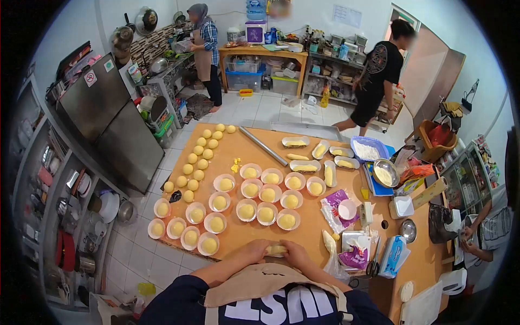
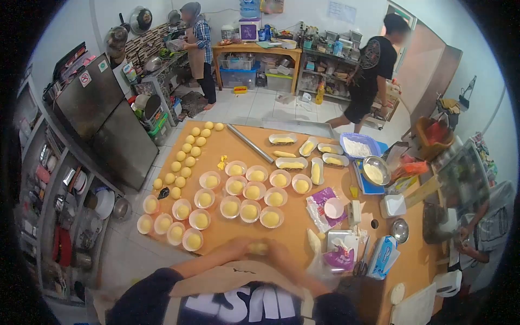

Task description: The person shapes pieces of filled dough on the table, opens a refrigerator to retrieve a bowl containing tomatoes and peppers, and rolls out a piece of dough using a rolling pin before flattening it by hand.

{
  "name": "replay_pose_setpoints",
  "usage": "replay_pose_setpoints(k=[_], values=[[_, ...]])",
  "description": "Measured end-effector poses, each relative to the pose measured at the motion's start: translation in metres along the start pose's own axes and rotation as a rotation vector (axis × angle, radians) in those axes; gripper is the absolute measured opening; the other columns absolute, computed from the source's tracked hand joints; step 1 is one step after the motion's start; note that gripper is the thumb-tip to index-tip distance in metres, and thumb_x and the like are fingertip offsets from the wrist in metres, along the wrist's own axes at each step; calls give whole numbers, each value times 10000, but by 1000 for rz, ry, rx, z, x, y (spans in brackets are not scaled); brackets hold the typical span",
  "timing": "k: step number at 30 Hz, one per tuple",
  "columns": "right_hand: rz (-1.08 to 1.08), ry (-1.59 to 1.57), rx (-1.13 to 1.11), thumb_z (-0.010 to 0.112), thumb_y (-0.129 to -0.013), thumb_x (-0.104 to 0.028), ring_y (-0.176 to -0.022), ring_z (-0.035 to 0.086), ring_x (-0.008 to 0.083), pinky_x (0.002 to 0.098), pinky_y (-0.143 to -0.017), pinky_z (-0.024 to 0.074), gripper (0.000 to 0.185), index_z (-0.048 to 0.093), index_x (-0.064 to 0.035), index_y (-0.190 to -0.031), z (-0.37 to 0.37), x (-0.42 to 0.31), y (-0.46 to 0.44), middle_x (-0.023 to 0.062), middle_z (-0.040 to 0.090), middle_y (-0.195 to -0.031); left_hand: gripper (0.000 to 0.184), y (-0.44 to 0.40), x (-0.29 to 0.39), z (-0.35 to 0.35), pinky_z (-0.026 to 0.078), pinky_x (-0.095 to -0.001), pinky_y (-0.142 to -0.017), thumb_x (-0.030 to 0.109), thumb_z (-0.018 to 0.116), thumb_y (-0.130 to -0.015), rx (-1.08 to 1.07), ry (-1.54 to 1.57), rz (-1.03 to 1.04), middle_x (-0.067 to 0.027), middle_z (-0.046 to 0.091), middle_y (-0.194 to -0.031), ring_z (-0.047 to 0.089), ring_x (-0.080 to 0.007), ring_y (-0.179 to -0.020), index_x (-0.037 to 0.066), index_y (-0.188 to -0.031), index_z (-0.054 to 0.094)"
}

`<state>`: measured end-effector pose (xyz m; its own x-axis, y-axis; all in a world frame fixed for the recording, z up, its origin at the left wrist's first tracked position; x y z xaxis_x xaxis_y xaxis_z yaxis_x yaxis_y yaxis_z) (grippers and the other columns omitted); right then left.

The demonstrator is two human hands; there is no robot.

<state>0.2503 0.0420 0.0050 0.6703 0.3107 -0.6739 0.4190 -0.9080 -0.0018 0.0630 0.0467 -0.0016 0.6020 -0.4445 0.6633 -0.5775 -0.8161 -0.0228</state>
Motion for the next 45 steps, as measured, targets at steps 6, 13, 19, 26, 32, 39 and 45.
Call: replay_pose_setpoints(k=[6, 13, 19, 26, 32, 39, 45], values=[[109, -72, 9, 741, -731, -112, -940, 638, 311, 390, -840, 513, 507, 582, -68, -1210, -10, -3, 1, 156, 648, -1057, 239, 10, 6, -11, 499, -432, -815, 94, 681, -744, 95, 9, 19, -173, 622, -959, 602, -356, -931, 20, -965, 631], [8, 89, 18, 687, -782, -120, -823, 665, 327, 400, -729, 540, 286, 637, -80, -1060, -7, 10, 2, 137, 681, -907, 151, 7, -2, -10, 504, -432, -784, 88, 604, -786, -11, -73, -58, -166, 631, -930, 615, -348, -892, 41, -924, 648], [-19, 40, 89, 700, -780, -152, -807, 666, 318, 408, -703, 541, 241, 648, -71, -1001, -17, 3, 6, 129, 679, -928, 188, 10, -14, -4, 505, -433, -770, 83, 588, -798, 8, -138, -61, -171, 620, -928, 615, -353, -885, 41, -977, 624], [-107, 57, 34, 703, -760, -132, -816, 645, 332, 413, -704, 535, 239, 637, -60, -978, -19, -5, 2, 123, 637, -969, 189, 7, 6, -11, 511, -427, -763, 136, 620, -797, 64, -98, -93, -156, 609, -909, 616, -341, -892, 36, -958, 624], [-187, 208, -8, 651, -763, -97, -740, 634, 335, 429, -638, 525, 141, 605, -54, -889, -5, 1, -2, 120, 615, -866, 139, 4, 0, -7, 516, -442, -726, 157, 575, -820, -12, -175, -94, -171, 630, -879, 631, -351, -859, 36, -856, 633], [-141, 262, 4, 646, -757, -95, -724, 638, 328, 420, -619, 523, 99, 616, -54, -843, -6, 8, 0, 116, 623, -840, 140, 7, -12, -6, 522, -443, -718, 125, 529, -819, -90, -257, -46, -174, 634, -867, 639, -356, -844, 32, -840, 632], [-76, 82, 34, 672, -765, -120, -769, 642, 315, 417, -680, 529, 150, 664, -66, -905, -17, -8, 0, 113, 640, -899, 202, 10, -2, -11, 520, -438, -733, 130, 578, -815, -5, -179, -162, -159, 602, -961, 623, -351, -854, 40, -996, 584]])
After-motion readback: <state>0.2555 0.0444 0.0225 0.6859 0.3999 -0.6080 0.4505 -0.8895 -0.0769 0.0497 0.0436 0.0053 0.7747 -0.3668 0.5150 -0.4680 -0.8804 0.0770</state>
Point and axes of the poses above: each hand's wrist, its own y-axis away from the middle knuckle, its own z-axis out of the palm, x = y × z, the point moved 4 cm from there along -y, towards the middle knuckle
